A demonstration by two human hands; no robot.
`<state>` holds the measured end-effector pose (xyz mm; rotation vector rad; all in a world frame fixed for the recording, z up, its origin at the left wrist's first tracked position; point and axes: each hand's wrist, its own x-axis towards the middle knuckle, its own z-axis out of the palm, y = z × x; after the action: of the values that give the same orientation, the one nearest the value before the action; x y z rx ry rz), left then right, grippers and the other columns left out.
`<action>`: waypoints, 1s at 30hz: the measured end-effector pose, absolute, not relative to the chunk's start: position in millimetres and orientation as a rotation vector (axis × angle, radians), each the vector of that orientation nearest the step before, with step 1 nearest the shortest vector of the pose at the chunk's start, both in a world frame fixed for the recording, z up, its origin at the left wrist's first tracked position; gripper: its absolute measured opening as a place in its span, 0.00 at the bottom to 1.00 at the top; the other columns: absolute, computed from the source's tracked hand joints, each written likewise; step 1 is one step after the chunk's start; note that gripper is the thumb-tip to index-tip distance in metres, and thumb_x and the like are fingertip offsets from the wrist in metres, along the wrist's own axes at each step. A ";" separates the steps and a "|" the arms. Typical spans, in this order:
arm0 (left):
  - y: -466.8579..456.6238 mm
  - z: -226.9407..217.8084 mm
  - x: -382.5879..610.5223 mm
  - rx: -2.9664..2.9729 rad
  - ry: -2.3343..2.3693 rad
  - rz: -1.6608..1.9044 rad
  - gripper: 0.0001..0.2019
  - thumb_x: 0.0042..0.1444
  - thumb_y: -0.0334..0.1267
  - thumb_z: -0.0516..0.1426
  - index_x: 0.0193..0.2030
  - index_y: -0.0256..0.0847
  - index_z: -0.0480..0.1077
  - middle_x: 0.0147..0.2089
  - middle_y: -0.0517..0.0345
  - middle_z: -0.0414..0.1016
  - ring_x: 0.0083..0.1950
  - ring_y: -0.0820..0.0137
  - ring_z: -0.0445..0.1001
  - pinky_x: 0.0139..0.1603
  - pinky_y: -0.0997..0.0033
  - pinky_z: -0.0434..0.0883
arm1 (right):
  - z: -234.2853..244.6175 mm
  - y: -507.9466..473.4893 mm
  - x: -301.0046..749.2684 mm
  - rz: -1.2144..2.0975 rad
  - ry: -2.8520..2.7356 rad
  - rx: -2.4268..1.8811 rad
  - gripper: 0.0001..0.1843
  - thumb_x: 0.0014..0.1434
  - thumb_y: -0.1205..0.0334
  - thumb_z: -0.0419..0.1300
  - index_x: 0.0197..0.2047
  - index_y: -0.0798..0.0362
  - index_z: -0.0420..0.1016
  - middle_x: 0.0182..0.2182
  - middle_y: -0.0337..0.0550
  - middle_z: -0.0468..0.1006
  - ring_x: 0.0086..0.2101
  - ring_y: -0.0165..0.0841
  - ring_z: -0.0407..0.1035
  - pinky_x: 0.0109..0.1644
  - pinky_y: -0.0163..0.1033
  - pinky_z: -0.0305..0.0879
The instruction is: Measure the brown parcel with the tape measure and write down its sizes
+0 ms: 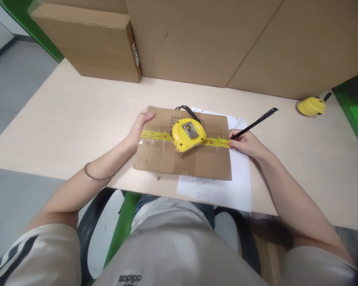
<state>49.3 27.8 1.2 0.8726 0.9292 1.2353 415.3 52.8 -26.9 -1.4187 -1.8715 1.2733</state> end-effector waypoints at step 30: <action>27.4 2.2 49.1 0.882 0.921 1.214 0.17 0.53 0.54 0.62 0.39 0.45 0.67 0.38 0.53 0.83 0.51 0.48 0.84 0.47 0.52 0.82 | -26.7 52.4 414.5 1.206 -1.807 -1.476 0.27 0.50 0.35 0.73 0.27 0.49 0.70 0.16 0.34 0.67 0.16 0.27 0.59 0.20 0.37 0.55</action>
<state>49.1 27.4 2.2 0.8818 0.9208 1.2137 414.5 52.4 -26.7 -1.4762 -1.8069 1.2061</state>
